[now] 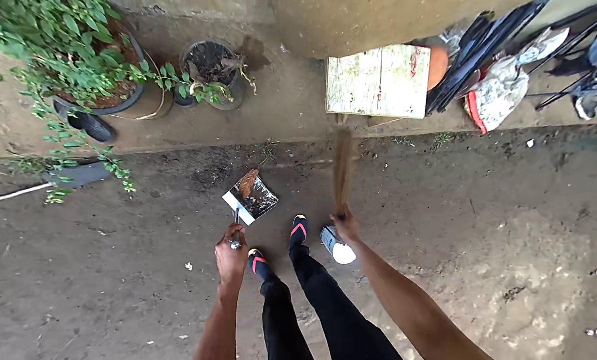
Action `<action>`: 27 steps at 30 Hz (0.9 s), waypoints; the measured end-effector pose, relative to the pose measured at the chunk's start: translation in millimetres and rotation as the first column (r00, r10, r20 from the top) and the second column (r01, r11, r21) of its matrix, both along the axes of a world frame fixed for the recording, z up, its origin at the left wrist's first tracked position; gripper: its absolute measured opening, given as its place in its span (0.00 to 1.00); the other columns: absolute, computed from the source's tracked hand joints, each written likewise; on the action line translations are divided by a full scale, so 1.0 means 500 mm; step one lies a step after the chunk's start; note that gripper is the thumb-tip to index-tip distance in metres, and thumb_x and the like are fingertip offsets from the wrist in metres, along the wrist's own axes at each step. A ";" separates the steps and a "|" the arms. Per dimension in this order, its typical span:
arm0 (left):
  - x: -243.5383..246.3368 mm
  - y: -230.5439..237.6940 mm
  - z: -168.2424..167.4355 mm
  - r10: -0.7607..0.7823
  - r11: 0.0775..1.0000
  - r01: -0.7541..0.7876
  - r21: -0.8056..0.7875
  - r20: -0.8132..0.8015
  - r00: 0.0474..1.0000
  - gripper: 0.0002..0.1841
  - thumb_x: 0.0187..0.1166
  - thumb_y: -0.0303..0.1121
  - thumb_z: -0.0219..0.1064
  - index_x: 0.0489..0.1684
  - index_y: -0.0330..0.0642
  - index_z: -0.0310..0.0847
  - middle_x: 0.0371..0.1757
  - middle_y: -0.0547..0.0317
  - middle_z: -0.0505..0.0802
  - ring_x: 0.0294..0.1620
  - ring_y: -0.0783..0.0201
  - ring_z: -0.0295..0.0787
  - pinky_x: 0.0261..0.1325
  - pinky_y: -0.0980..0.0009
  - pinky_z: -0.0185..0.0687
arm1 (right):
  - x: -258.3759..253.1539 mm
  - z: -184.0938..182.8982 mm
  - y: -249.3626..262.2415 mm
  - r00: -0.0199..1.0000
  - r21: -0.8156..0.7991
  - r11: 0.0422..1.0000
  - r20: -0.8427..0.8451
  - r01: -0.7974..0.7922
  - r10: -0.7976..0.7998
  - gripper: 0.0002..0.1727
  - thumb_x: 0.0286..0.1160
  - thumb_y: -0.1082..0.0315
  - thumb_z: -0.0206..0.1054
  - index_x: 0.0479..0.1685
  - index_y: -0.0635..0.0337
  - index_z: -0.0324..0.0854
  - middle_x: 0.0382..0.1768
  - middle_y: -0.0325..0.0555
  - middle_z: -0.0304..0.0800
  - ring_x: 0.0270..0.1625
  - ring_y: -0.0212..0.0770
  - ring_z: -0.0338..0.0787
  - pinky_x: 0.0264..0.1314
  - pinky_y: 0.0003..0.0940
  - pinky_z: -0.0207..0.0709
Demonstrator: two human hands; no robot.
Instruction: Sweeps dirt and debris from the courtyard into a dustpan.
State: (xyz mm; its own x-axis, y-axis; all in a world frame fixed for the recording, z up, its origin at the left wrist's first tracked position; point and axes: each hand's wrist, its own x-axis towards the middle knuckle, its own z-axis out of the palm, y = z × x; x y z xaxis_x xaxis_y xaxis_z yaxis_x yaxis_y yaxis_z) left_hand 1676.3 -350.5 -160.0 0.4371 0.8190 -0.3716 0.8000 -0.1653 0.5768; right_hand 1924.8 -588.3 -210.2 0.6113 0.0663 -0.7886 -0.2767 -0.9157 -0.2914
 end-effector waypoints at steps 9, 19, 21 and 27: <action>-0.023 0.045 0.001 -0.116 0.992 0.111 -0.053 -0.116 0.986 0.13 0.87 0.35 0.61 0.57 0.40 0.88 0.45 0.41 0.96 0.48 0.40 0.95 0.53 0.37 0.85 | -0.335 0.220 -0.057 0.889 0.142 0.983 -0.426 -0.114 0.165 0.47 0.79 0.50 0.72 0.98 0.37 0.50 0.70 0.58 0.86 0.53 0.53 0.94 0.55 0.56 0.89; -0.083 0.067 0.011 -0.242 0.962 0.212 -0.170 -0.180 0.954 0.13 0.87 0.36 0.61 0.61 0.45 0.87 0.52 0.43 0.95 0.56 0.42 0.93 0.63 0.41 0.83 | -0.234 0.006 0.051 0.975 -0.063 0.981 -0.142 -0.184 0.173 0.47 0.82 0.49 0.67 0.98 0.49 0.46 0.72 0.61 0.85 0.75 0.59 0.84 0.80 0.59 0.73; -0.106 0.067 0.004 -0.237 0.964 0.210 -0.163 -0.168 0.957 0.13 0.86 0.36 0.62 0.61 0.47 0.88 0.51 0.42 0.96 0.56 0.40 0.93 0.62 0.38 0.83 | -0.285 0.029 0.032 0.925 0.018 0.963 -0.276 -0.268 0.262 0.47 0.81 0.47 0.69 0.98 0.46 0.50 0.78 0.59 0.80 0.77 0.58 0.82 0.80 0.61 0.72; -0.274 0.098 0.036 -0.097 0.995 0.095 0.020 0.199 0.975 0.12 0.85 0.33 0.65 0.55 0.36 0.89 0.54 0.47 0.96 0.52 0.59 0.95 0.60 0.58 0.88 | -0.460 0.311 -0.085 0.928 0.146 0.988 -0.360 -0.044 0.094 0.44 0.83 0.54 0.69 0.98 0.40 0.50 0.67 0.58 0.85 0.37 0.45 0.92 0.39 0.46 0.89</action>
